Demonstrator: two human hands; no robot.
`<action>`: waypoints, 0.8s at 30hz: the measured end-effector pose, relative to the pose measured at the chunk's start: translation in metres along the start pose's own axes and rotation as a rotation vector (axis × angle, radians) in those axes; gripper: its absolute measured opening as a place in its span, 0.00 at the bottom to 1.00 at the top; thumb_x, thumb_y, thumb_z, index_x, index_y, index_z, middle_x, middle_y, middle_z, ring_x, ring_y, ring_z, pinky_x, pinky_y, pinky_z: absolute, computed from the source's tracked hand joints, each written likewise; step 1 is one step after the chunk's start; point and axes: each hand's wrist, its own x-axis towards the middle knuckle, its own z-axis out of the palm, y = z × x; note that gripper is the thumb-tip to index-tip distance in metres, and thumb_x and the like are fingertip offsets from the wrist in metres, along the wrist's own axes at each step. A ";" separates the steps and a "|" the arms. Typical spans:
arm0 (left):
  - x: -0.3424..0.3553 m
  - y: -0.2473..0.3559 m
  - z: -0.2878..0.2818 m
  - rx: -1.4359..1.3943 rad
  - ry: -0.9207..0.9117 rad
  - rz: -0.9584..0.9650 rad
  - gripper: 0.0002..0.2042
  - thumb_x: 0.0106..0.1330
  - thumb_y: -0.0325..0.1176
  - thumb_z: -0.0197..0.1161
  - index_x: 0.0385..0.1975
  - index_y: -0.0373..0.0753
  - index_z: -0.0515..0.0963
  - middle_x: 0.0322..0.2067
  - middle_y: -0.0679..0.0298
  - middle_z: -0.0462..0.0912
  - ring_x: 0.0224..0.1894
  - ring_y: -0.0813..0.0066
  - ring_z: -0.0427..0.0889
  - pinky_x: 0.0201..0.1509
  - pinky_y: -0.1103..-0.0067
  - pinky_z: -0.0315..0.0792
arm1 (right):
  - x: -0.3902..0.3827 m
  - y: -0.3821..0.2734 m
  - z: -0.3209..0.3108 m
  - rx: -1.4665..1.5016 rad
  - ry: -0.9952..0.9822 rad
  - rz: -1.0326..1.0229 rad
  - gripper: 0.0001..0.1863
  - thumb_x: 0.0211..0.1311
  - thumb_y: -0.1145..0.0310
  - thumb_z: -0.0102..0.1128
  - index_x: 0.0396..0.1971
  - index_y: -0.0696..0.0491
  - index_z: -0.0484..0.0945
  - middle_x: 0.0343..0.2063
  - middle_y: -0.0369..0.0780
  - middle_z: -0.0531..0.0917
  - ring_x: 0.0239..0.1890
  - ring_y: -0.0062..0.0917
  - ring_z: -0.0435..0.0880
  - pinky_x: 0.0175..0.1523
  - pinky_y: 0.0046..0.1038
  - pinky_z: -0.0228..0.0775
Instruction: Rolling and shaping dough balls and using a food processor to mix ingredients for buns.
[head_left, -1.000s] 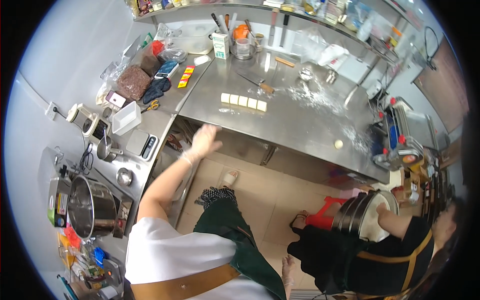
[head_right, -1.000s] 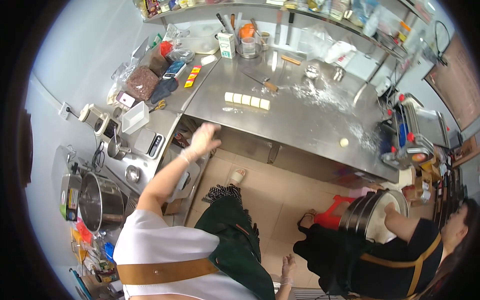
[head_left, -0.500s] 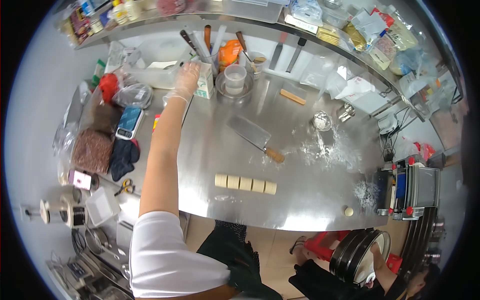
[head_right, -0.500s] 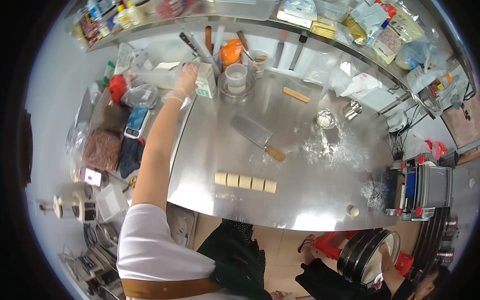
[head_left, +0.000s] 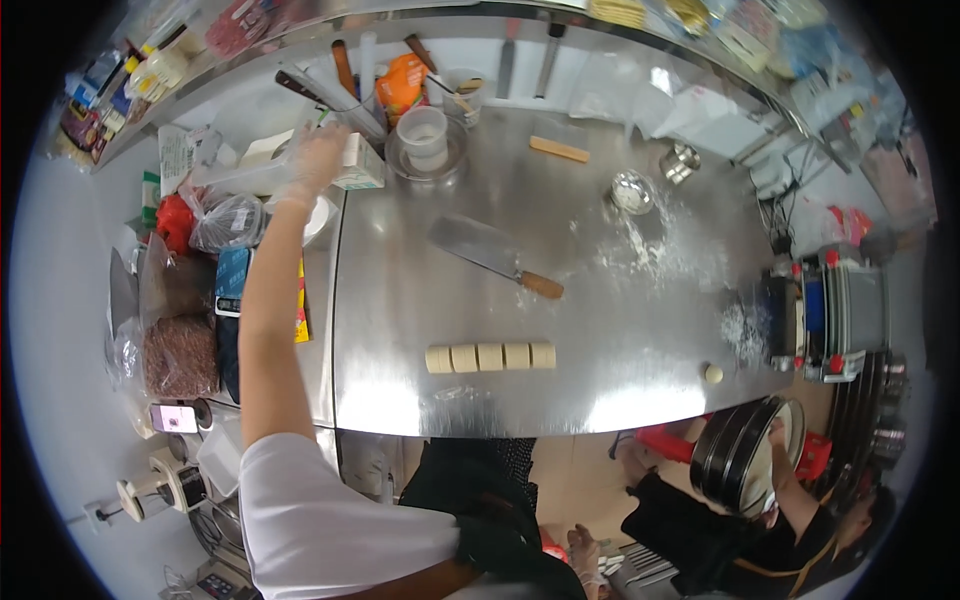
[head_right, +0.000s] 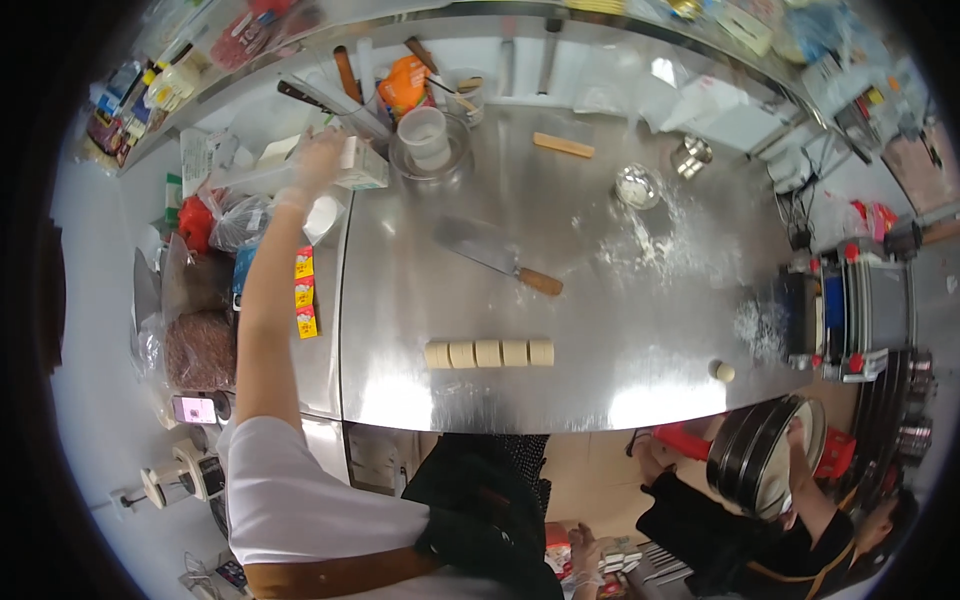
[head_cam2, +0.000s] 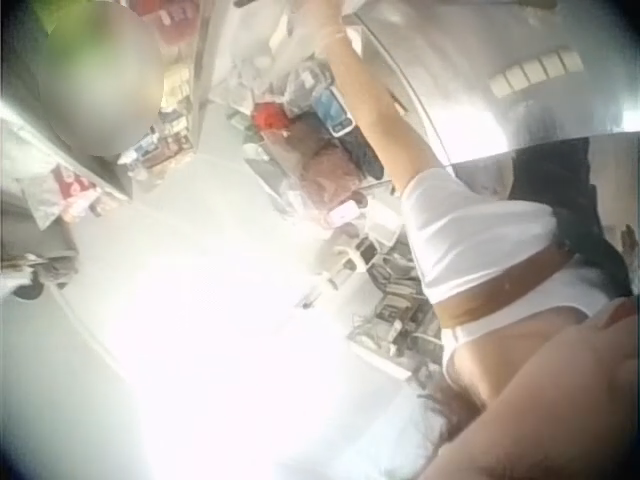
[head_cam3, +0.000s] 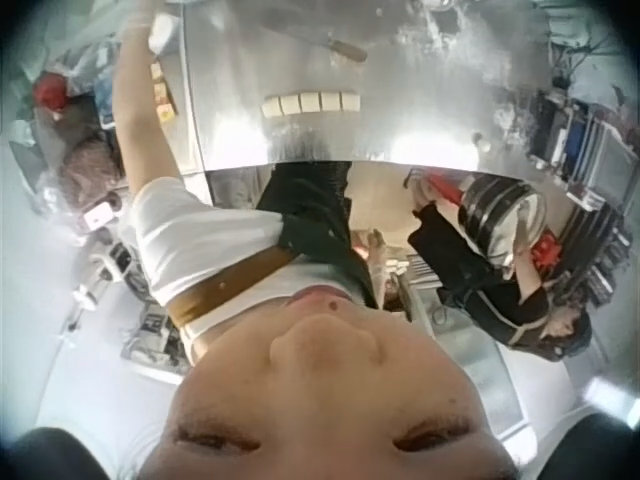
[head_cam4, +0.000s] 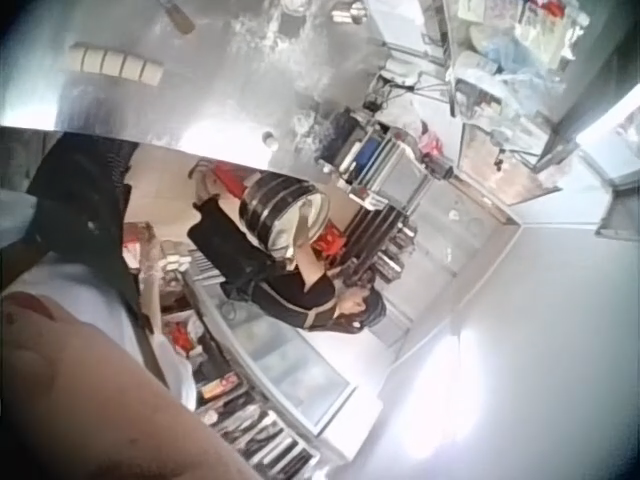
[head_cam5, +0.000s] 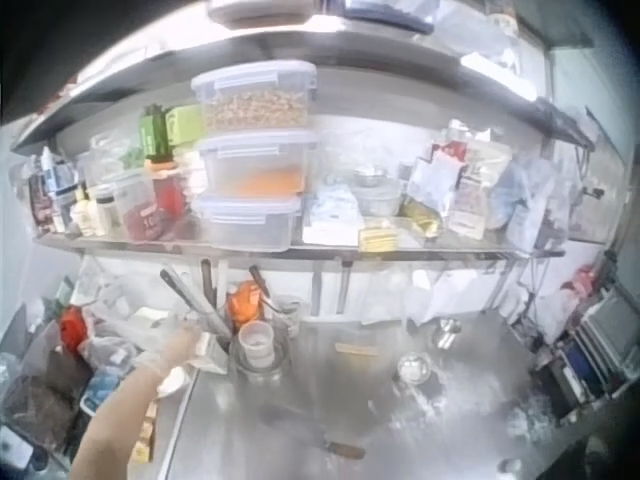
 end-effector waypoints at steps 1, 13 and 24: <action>0.003 0.017 -0.008 -0.017 0.034 0.043 0.20 0.55 0.34 0.71 0.49 0.45 0.77 0.43 0.60 0.82 0.50 0.61 0.83 0.67 0.59 0.68 | -0.008 0.006 0.004 0.028 0.028 0.037 0.27 0.65 0.55 0.62 0.58 0.57 0.78 0.43 0.53 0.87 0.48 0.44 0.86 0.53 0.38 0.76; -0.221 0.313 -0.345 -0.434 -0.083 0.879 0.32 0.32 0.33 0.81 0.44 0.39 0.79 0.39 0.55 0.82 0.43 0.53 0.81 0.46 0.63 0.75 | -0.095 0.054 -0.025 0.301 0.248 -0.399 0.32 0.67 0.57 0.64 0.67 0.53 0.68 0.56 0.52 0.80 0.59 0.48 0.78 0.65 0.42 0.70; -0.493 0.686 -0.486 -0.825 -0.241 1.905 0.29 0.37 0.37 0.80 0.43 0.40 0.77 0.35 0.61 0.83 0.41 0.60 0.85 0.45 0.67 0.79 | -0.220 0.188 -0.081 0.206 0.824 -0.269 0.56 0.48 0.49 0.77 0.72 0.59 0.56 0.54 0.50 0.79 0.55 0.42 0.81 0.55 0.40 0.76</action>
